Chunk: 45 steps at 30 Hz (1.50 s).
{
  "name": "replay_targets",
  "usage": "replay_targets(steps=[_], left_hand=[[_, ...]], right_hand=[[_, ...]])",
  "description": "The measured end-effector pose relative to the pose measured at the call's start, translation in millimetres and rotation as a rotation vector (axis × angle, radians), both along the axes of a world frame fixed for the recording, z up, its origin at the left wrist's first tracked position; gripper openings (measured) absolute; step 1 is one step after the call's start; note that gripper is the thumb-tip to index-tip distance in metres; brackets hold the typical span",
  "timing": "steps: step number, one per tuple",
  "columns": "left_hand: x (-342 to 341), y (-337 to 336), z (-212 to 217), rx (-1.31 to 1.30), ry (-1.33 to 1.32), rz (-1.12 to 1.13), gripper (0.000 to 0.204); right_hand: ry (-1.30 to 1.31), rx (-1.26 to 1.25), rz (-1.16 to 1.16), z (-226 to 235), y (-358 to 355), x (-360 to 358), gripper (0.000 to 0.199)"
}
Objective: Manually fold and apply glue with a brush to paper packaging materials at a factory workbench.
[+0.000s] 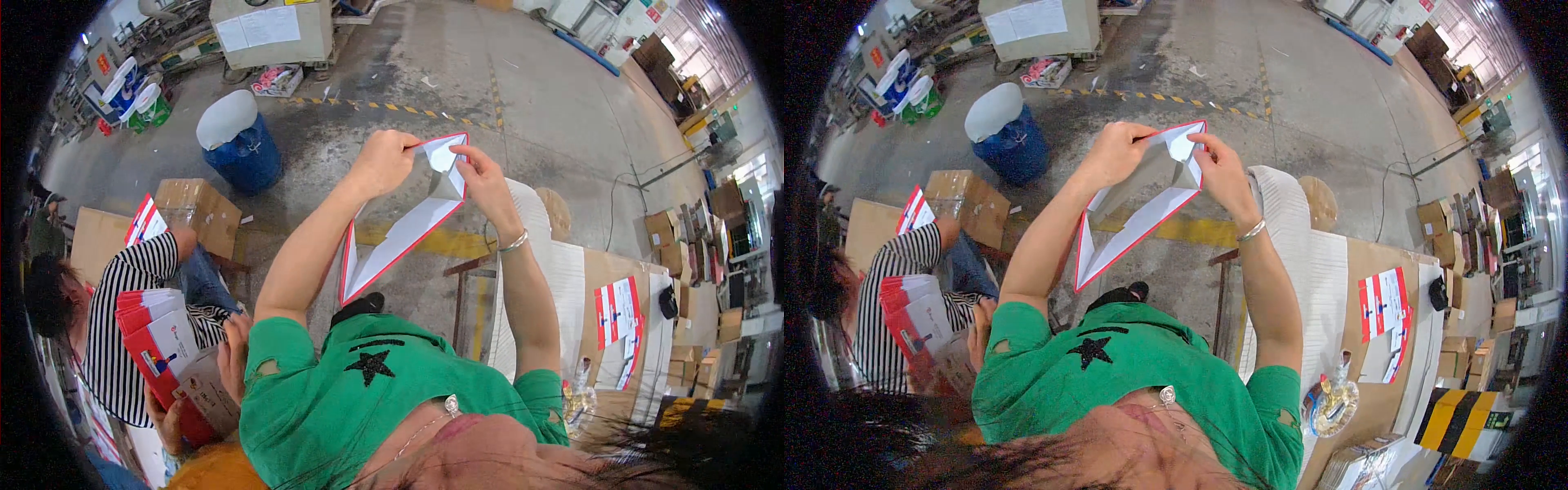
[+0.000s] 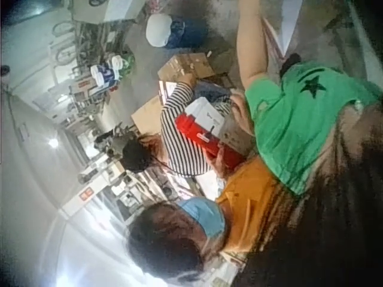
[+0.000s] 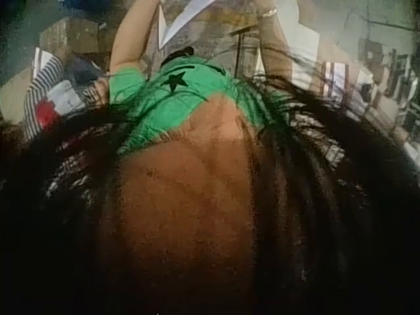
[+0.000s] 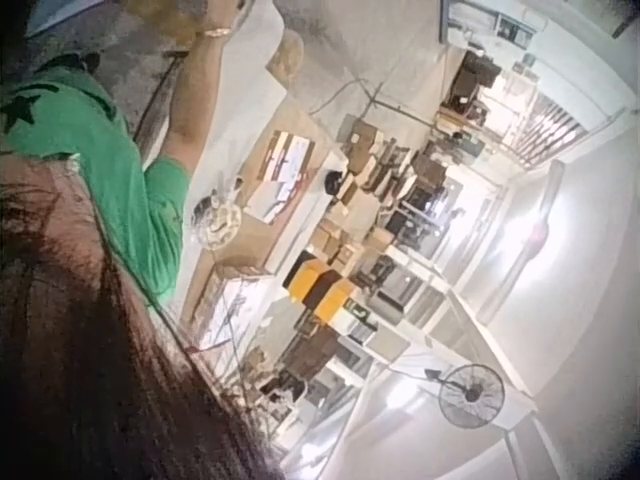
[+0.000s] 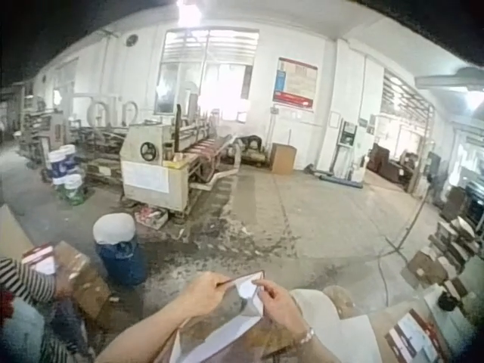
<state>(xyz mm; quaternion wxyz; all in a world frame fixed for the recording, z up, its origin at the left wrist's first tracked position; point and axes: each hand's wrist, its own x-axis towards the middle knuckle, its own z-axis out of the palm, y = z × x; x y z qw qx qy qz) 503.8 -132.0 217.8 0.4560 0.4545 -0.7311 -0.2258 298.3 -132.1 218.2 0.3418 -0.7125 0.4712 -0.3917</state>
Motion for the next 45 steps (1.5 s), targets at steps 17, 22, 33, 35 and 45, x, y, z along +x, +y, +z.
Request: replay_targets(steps=[17,22,33,35,45], left_hand=[[10,-4,0,-0.045,0.043,0.217,0.023],[-10,-5,-12,-0.047,0.271,0.21,0.02],[-23,-17,-36,0.119,0.339,0.267,0.023],[-21,-23,-51,0.148,0.389,0.324,0.025],[-32,-18,-55,0.122,0.67,0.352,0.016]], right_hand=[[-0.157,-0.068,-0.117,10,-28,63,0.043],[0.243,-0.154,-0.206,15,-50,64,0.022],[0.37,-0.079,-0.023,17,-62,58,0.021],[0.372,-0.076,0.023,23,-60,63,0.021],[0.576,-0.122,-0.06,29,-47,71,0.023]])
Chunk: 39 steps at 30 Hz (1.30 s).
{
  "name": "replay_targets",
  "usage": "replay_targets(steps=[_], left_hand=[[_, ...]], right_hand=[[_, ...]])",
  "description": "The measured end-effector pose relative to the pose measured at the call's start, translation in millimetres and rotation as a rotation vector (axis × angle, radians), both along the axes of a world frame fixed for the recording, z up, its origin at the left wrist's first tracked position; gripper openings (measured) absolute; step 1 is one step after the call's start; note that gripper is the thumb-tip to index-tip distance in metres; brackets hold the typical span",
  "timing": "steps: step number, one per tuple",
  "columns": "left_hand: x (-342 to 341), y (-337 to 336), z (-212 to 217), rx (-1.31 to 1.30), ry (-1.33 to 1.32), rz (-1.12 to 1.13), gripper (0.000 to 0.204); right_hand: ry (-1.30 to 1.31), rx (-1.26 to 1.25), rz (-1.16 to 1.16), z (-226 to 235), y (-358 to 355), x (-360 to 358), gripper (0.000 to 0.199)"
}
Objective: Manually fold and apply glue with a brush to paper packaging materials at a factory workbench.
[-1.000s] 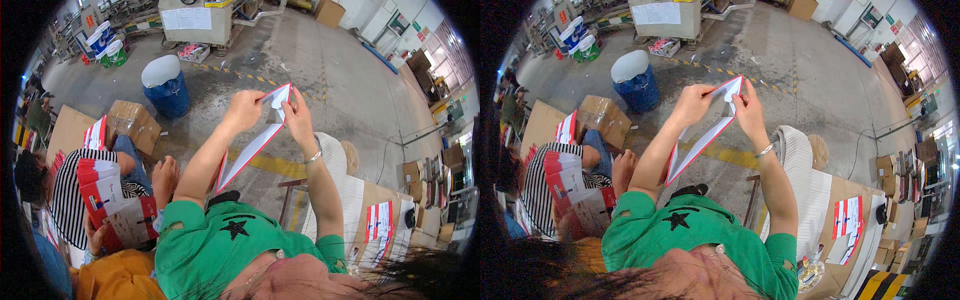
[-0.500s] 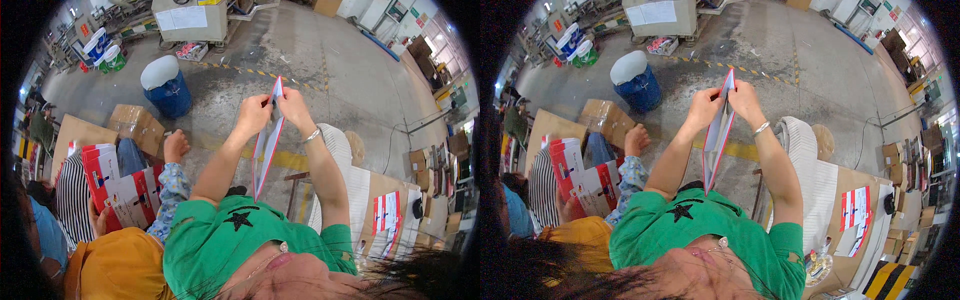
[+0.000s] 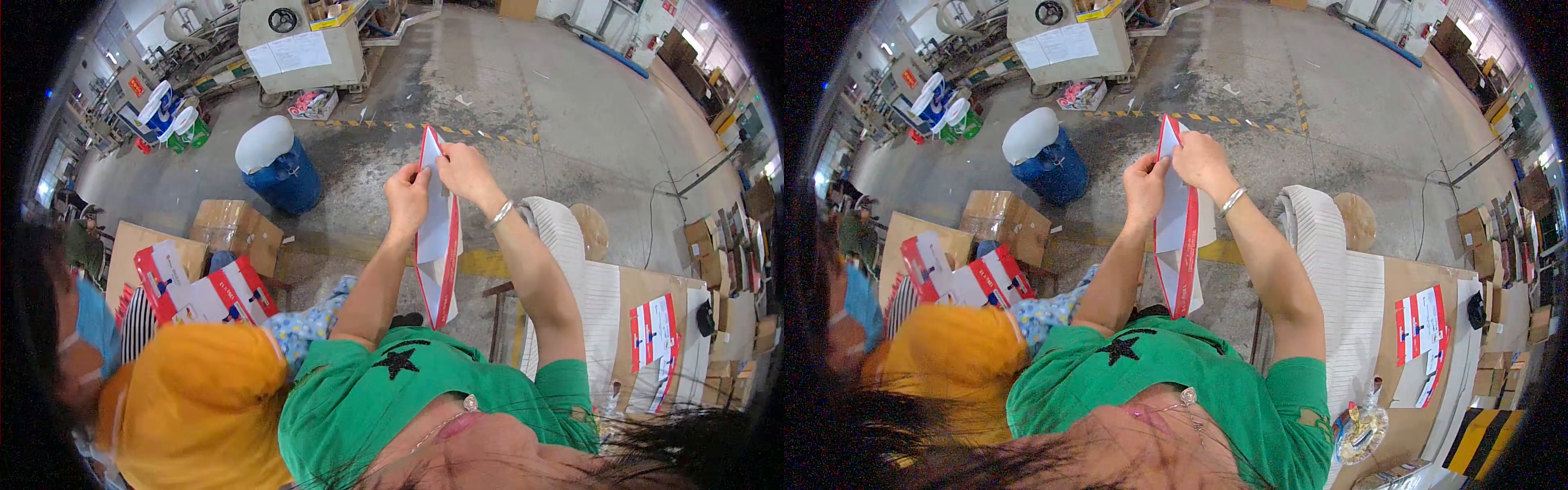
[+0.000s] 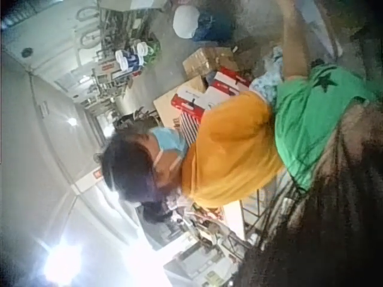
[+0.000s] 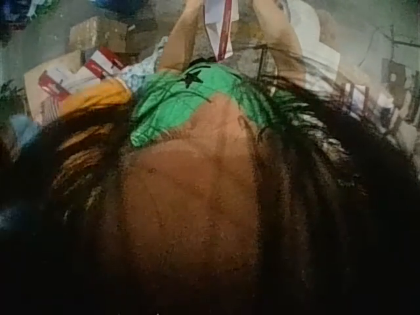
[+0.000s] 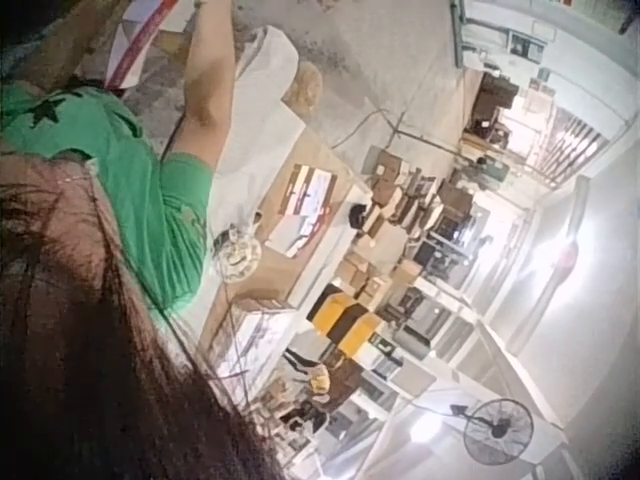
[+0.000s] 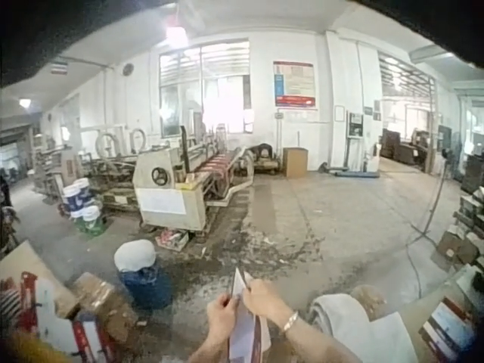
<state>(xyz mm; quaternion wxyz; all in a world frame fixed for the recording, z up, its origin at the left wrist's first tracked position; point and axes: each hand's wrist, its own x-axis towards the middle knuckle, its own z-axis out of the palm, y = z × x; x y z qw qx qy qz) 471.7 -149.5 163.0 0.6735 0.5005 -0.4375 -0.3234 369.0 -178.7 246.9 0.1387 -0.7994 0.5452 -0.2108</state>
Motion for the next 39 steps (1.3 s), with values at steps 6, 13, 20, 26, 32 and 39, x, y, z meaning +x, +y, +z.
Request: replay_targets(steps=[6,13,20,26,32,39], left_hand=[[4,4,12,0.025,0.058,-0.071,0.015],[-1,34,31,-0.085,0.126,-0.282,0.052],[2,25,10,-0.16,0.039,-0.057,0.047],[9,25,-1,-0.089,-0.014,-0.075,0.048],[16,43,12,-0.071,-0.133,-0.128,0.049],[18,36,13,0.004,-0.298,0.023,0.018]], right_hand=[[0.051,-0.102,-0.009,14,12,2,0.023],[0.096,-0.165,0.069,12,24,-6,0.021],[0.136,-0.214,0.061,16,35,3,0.022],[0.221,-0.186,0.038,17,42,5,0.019],[0.201,-0.131,0.04,8,39,2,0.023],[0.22,-0.157,0.046,18,46,14,0.023]])
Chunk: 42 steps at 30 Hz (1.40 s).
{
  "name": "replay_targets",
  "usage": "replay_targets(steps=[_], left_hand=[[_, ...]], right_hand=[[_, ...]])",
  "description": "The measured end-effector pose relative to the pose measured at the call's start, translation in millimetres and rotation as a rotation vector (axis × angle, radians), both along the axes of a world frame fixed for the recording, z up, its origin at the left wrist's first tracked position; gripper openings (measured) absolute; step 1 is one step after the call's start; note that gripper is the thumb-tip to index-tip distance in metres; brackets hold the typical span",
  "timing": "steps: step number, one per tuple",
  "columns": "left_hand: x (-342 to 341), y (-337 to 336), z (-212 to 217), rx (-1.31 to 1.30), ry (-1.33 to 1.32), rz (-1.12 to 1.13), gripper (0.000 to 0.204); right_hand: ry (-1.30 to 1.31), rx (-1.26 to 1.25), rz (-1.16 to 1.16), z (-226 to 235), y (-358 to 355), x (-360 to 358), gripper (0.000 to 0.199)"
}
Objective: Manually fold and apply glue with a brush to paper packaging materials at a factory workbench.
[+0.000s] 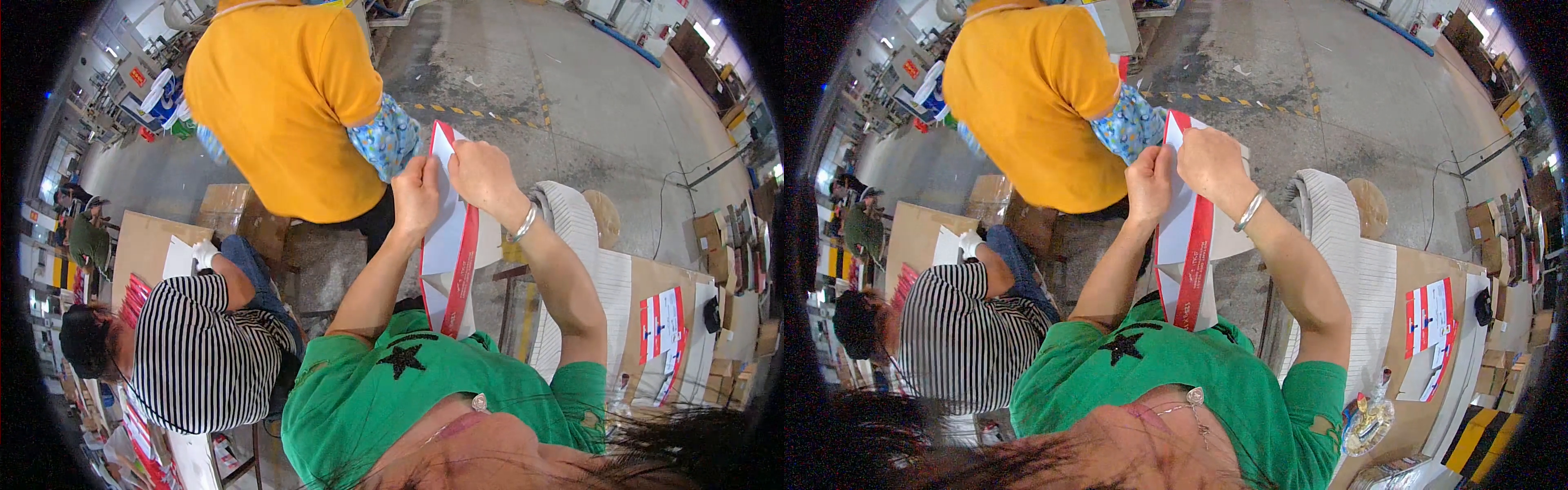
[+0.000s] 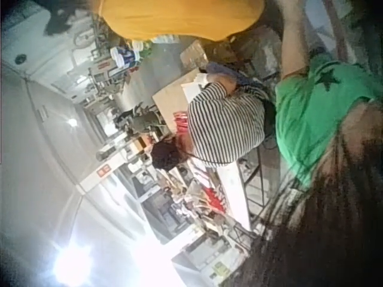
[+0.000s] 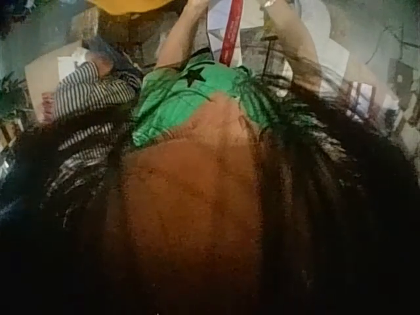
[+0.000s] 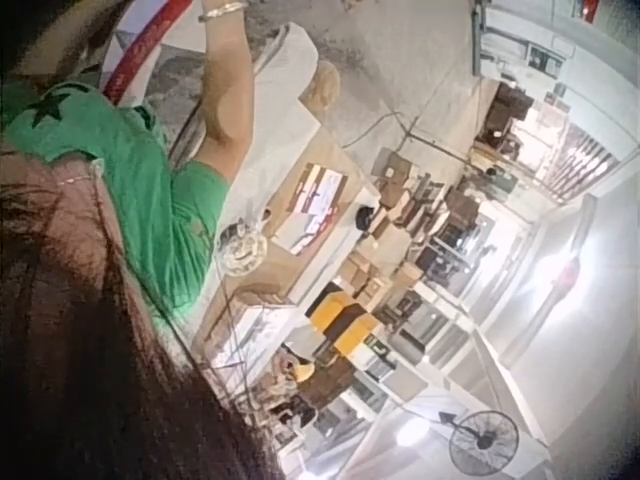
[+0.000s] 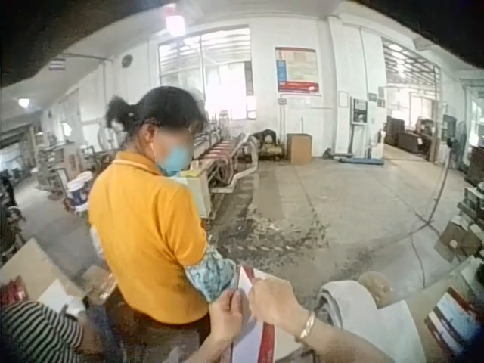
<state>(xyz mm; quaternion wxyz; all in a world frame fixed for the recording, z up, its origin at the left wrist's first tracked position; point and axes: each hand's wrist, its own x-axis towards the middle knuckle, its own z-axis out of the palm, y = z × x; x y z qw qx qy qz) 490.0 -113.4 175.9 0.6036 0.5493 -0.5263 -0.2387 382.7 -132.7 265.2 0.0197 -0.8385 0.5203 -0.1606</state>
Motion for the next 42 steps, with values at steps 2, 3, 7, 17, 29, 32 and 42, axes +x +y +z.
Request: replay_targets(steps=[2,3,7,17,29,32,42], left_hand=[[1,-2,-4,-0.027,0.017,0.011,0.016],[-1,0,-3,-0.028,0.017,0.007,0.016],[-4,6,-8,-0.034,0.048,-0.049,0.015],[-4,-18,-42,-0.011,0.103,-0.104,0.015],[-10,-44,-84,0.185,0.24,-0.462,0.016],[-15,-39,-59,0.277,0.203,-0.503,0.016],[-29,-58,-50,0.269,0.049,-0.565,0.014]], right_hand=[[0.026,0.014,-0.004,-2,0,1,0.023],[0.027,0.016,-0.023,-5,-2,-1,0.021],[0.028,0.067,-0.052,-12,-8,-4,0.023],[0.082,0.187,-0.106,-29,-28,-1,0.025],[0.006,0.213,-0.155,-71,-37,-23,0.015],[-0.101,-0.239,0.256,-89,-32,-40,0.01],[0.052,-0.401,0.328,-77,-41,-51,0.007]])
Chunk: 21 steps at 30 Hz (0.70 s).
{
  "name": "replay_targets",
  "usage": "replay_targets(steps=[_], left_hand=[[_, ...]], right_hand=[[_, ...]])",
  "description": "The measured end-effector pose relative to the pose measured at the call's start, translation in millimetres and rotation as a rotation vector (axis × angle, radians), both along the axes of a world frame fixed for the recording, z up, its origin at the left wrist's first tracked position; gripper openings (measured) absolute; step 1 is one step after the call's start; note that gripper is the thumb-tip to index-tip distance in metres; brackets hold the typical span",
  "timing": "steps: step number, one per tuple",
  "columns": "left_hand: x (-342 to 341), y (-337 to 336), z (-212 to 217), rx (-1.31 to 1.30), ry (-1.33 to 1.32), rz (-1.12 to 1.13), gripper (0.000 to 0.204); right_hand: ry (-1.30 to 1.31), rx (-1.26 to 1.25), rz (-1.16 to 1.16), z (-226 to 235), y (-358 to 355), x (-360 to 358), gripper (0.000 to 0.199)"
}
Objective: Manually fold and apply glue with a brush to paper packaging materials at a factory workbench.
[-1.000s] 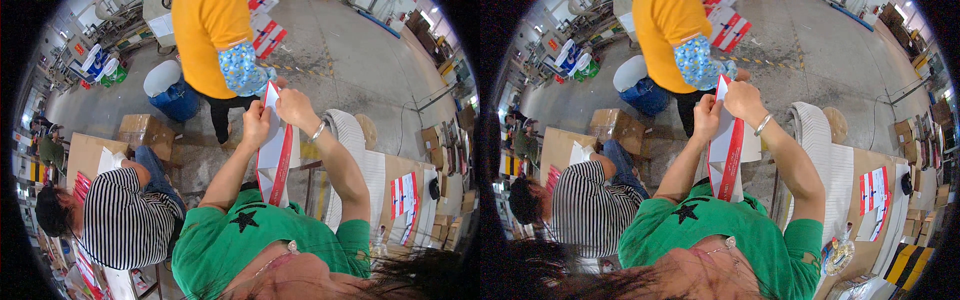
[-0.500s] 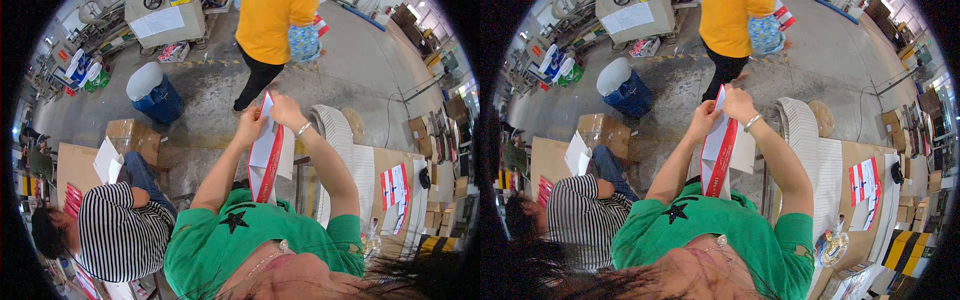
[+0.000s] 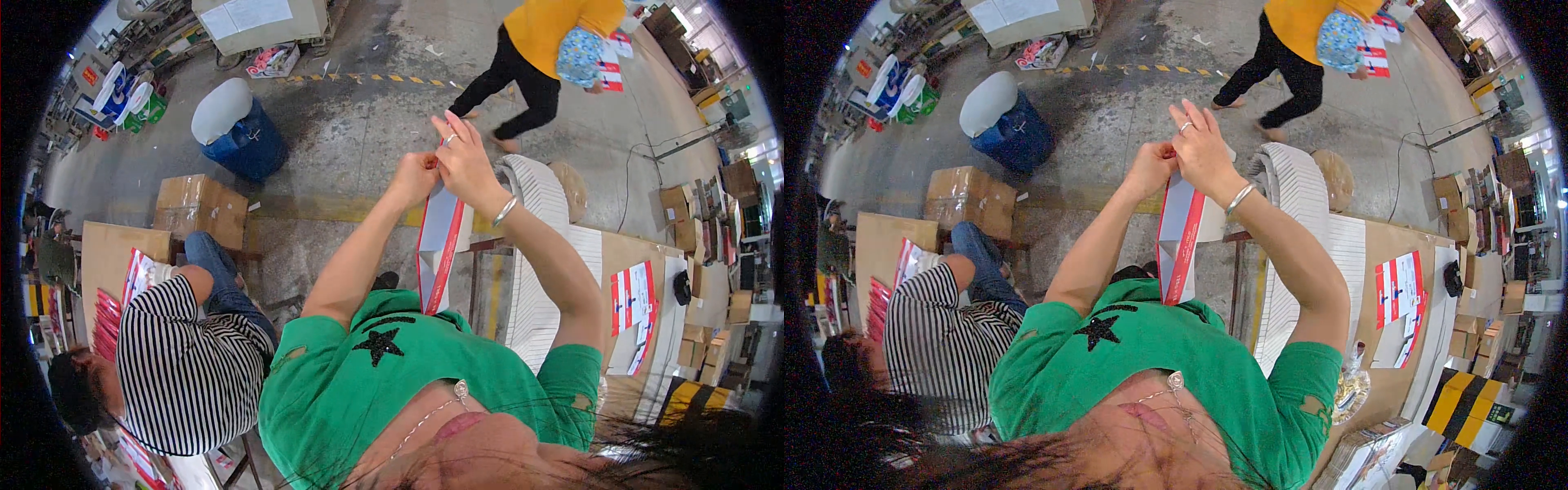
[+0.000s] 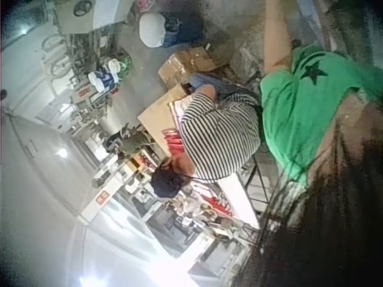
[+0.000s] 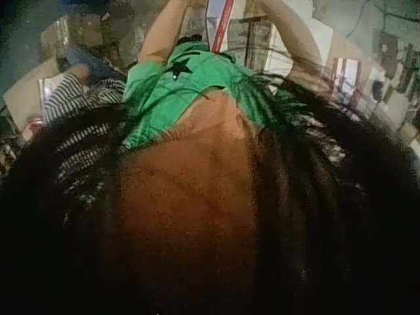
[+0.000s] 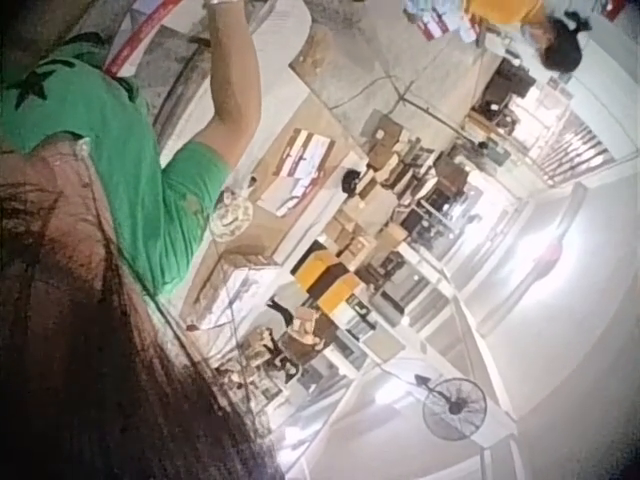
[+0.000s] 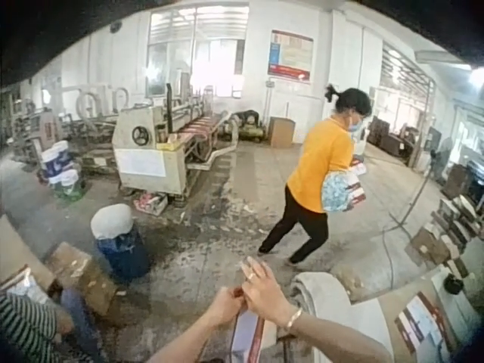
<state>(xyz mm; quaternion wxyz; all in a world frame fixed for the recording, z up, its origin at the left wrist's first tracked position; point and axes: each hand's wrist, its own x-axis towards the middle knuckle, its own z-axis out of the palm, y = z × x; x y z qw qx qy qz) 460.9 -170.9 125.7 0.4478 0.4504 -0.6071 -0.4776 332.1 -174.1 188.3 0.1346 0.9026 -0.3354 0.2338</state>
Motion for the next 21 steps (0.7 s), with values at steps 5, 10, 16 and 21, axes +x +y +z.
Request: replay_targets(steps=[5,10,16,21], left_hand=[[-7,-3,3,0.001,-0.019,-0.043,0.014],[-10,-2,12,-0.05,-0.109,-0.036,0.015],[-15,-5,10,-0.051,-0.124,-0.066,0.015],[-15,-5,10,-0.015,-0.13,-0.061,0.015]], right_hand=[[0.134,0.028,0.026,9,-2,-7,0.011],[0.096,0.028,0.065,7,-6,-14,0.01],[0.07,0.02,0.041,10,-4,-20,0.012],[-0.009,0.015,0.015,13,-1,-23,0.007]])
